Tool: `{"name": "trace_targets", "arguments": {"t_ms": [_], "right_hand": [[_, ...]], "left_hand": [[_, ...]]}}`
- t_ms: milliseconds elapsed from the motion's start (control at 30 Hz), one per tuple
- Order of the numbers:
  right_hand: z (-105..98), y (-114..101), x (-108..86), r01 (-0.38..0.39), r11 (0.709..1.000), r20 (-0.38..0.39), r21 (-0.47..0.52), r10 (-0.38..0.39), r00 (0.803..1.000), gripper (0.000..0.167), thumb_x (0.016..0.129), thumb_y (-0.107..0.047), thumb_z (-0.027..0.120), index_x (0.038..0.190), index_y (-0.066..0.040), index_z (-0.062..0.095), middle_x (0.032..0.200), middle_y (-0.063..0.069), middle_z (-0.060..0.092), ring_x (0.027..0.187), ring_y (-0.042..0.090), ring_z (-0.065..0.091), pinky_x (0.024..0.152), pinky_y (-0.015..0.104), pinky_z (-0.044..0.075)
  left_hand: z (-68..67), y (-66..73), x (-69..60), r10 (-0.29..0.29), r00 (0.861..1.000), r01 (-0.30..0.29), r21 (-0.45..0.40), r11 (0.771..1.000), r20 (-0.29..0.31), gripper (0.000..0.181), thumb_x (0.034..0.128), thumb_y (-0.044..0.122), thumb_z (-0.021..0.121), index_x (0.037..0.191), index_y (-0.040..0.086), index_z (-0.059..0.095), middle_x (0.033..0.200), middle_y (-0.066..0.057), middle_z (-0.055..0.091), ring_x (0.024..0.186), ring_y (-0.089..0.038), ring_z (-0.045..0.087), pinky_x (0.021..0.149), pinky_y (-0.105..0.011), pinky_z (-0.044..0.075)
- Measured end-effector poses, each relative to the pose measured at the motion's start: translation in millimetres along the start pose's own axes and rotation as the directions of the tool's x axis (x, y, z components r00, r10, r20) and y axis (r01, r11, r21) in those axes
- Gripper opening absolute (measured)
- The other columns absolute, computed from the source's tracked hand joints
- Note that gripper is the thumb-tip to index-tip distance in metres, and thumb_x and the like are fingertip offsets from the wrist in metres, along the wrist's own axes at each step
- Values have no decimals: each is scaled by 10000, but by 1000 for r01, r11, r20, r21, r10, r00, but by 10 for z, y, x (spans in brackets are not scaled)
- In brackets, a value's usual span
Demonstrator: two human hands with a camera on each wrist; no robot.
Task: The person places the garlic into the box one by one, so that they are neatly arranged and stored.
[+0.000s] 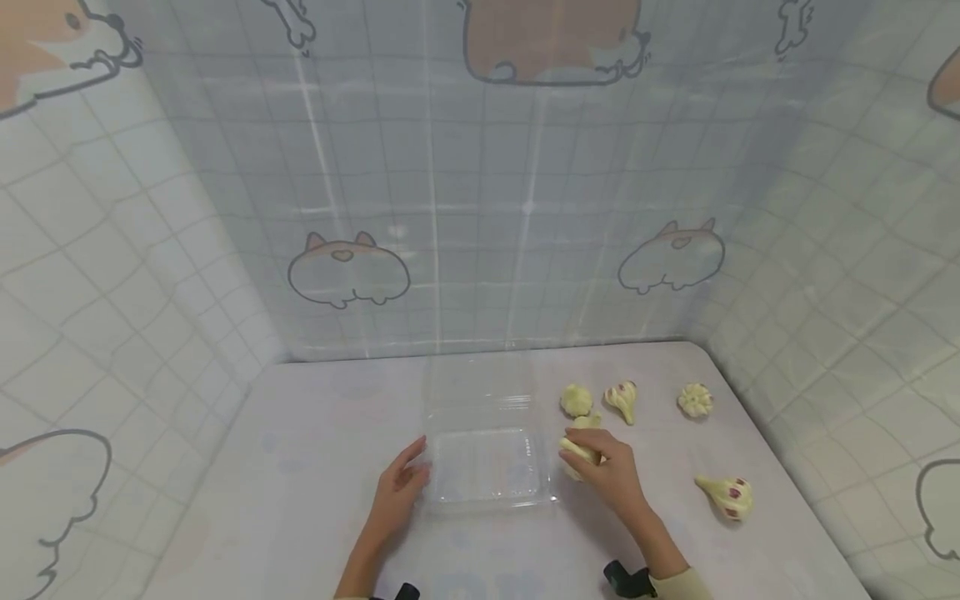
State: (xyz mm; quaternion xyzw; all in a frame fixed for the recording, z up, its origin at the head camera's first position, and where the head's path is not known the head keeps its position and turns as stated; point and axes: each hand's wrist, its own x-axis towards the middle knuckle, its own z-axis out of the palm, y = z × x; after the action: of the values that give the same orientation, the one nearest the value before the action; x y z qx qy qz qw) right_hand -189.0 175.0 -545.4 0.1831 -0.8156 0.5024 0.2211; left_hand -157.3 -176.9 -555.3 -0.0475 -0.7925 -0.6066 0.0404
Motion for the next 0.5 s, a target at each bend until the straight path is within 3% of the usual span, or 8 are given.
{"name": "trace_targets", "arguments": {"t_ms": [67, 200, 333, 500], "right_hand": [[51, -54, 10, 21, 1000, 7, 7, -21, 1000, 268, 728, -58, 852, 980, -69, 762, 1023, 62, 720, 933, 191, 626, 722, 164, 481], [168, -138, 32, 83, 996, 16, 18, -83, 996, 246, 719, -123, 871, 946, -122, 775, 1027, 32, 720, 953, 181, 601, 729, 194, 497], [293, -192, 52, 143, 989, 14, 37, -143, 990, 260, 701, -133, 883, 936, -131, 772, 993, 38, 717, 938, 188, 603, 706, 211, 501], [452, -293, 85, 191, 976, 21, 107, -194, 981, 299, 666, -25, 878, 937, -61, 758, 931, 58, 715, 860, 227, 650, 688, 219, 517]], "left_hand": [[9, -10, -3, 24, 1000, -24, -11, 1000, -5, 471, 960, -15, 552, 1418, -39, 440, 1414, -252, 454, 1132, -407, 571, 870, -227, 477], [32, -155, 12, 47, 998, -48, -24, 999, -30, 468, 965, 2, 557, 1418, -28, 445, 1409, -261, 456, 1129, -402, 573, 863, -232, 486], [46, -322, 37, 29, 999, -30, -37, 999, -40, 469, 972, 48, 571, 1428, 36, 461, 1417, -223, 465, 1133, -353, 583, 862, -235, 488], [48, -357, 46, 4, 999, -6, -69, 998, -34, 473, 974, 84, 581, 1434, 84, 469, 1420, -194, 472, 1125, -309, 595, 862, -251, 493]]}}
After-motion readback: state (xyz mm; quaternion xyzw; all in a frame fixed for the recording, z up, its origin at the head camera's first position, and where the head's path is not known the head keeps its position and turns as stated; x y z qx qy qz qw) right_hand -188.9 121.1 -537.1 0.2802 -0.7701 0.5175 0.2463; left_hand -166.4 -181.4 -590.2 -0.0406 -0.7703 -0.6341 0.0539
